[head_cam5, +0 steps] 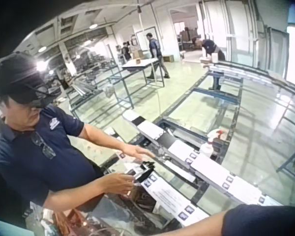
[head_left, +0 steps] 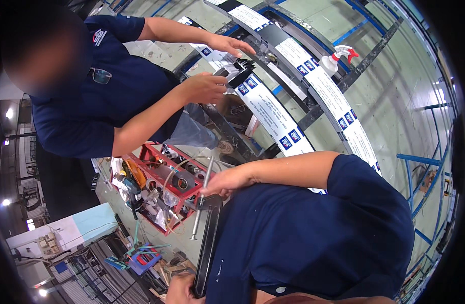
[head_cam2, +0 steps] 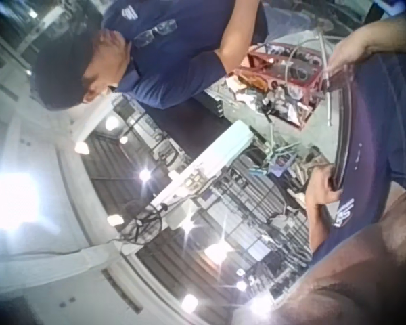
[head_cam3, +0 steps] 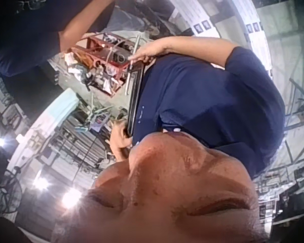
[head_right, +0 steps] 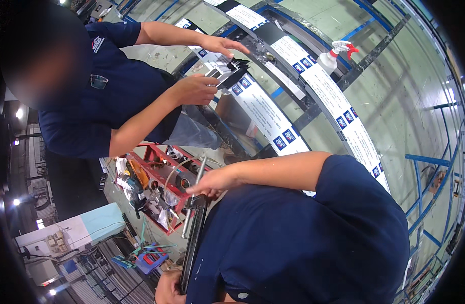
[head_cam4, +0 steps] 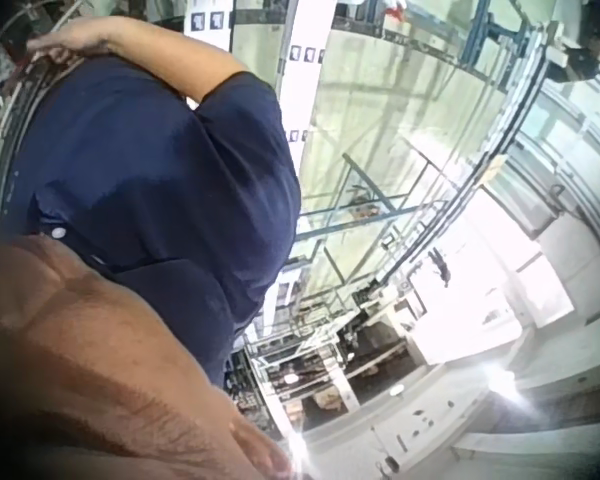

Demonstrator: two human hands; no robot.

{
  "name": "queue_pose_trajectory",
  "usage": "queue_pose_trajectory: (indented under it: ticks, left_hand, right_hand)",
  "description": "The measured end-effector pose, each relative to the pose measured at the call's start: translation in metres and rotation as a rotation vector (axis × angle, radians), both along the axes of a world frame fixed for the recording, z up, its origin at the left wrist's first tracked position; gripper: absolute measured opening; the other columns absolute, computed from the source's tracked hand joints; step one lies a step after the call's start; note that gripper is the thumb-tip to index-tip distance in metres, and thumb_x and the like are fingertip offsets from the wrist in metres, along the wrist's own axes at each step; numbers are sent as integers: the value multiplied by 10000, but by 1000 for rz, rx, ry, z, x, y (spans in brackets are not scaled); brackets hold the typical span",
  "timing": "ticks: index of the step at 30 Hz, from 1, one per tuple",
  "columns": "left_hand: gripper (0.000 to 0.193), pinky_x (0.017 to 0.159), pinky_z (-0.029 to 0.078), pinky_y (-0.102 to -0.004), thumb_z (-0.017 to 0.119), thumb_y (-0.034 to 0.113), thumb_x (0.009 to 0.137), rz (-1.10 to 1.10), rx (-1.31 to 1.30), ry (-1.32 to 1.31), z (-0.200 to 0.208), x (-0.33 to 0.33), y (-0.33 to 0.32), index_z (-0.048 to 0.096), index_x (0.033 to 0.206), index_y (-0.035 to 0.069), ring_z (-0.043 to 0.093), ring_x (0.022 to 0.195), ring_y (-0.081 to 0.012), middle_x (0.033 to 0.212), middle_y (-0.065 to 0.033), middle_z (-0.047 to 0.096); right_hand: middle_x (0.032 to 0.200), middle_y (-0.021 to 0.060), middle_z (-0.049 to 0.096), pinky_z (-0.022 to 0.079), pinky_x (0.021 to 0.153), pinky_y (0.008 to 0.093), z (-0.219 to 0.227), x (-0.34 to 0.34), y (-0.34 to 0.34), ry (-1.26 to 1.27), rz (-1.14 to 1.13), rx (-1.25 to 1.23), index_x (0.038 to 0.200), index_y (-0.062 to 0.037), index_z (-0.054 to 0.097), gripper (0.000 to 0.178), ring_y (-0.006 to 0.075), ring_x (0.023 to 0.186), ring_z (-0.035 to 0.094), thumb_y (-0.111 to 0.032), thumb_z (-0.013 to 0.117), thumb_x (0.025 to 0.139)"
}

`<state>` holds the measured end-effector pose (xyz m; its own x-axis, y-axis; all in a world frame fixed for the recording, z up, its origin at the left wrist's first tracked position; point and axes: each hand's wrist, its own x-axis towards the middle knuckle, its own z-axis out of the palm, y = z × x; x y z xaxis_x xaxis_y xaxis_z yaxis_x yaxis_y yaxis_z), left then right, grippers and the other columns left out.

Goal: Assembling long white metal profile frames using clamps, tools, and metal joiners.

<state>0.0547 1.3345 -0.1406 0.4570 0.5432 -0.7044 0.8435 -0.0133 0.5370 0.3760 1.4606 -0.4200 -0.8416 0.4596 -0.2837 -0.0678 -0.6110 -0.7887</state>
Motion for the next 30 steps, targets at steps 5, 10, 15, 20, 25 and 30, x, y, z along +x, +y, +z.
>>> queue_pose_trajectory:
  ticks: [5,10,15,20,25,30]
  left_hand:
    - [511,611,436,-461,875,453,688,-93,75,-99,2,27,15,623,788,21,533,602,-352,641,-168,499]
    - [428,596,460,-483,862,362,714,-156,39,-41,-7,15,16,590,771,36,612,628,-358,681,-176,554]
    - [548,621,468,-439,900,502,696,-374,209,-171,-47,-18,23,646,765,21,619,585,-358,603,-127,562]
    - [632,629,446,-500,891,596,692,-417,254,-145,-62,-47,32,578,684,47,557,611,-459,587,-173,521]
    - [694,618,430,-522,823,663,801,-443,320,-125,-63,-66,44,561,681,32,543,638,-479,597,-193,505]
    - [636,790,573,-497,730,601,963,-141,221,-102,-103,-109,34,769,1224,23,755,885,-415,896,-243,746]
  right_hand:
    - [1182,44,789,581,926,296,1,-8,-12,80,-138,-493,1284,-98,765,494,123,1048,727,-544,726,1075]
    - [1048,37,804,556,889,321,-18,-36,-27,32,-288,-222,1157,-40,807,349,177,952,733,-302,904,947]
    - [1051,83,826,590,914,357,-9,-32,-42,47,-458,-469,1150,-22,811,247,220,980,775,-77,883,921]
    - [1070,118,833,598,955,396,21,-23,-51,31,-536,-496,1143,8,809,205,234,994,787,-75,842,958]
    - [1044,101,831,597,927,368,17,-44,-57,44,-653,-466,1116,12,821,165,211,978,780,-68,822,972]
    - [1227,86,814,612,942,318,5,-95,-64,-54,-678,-346,1457,19,704,484,147,1062,763,-92,819,1001]
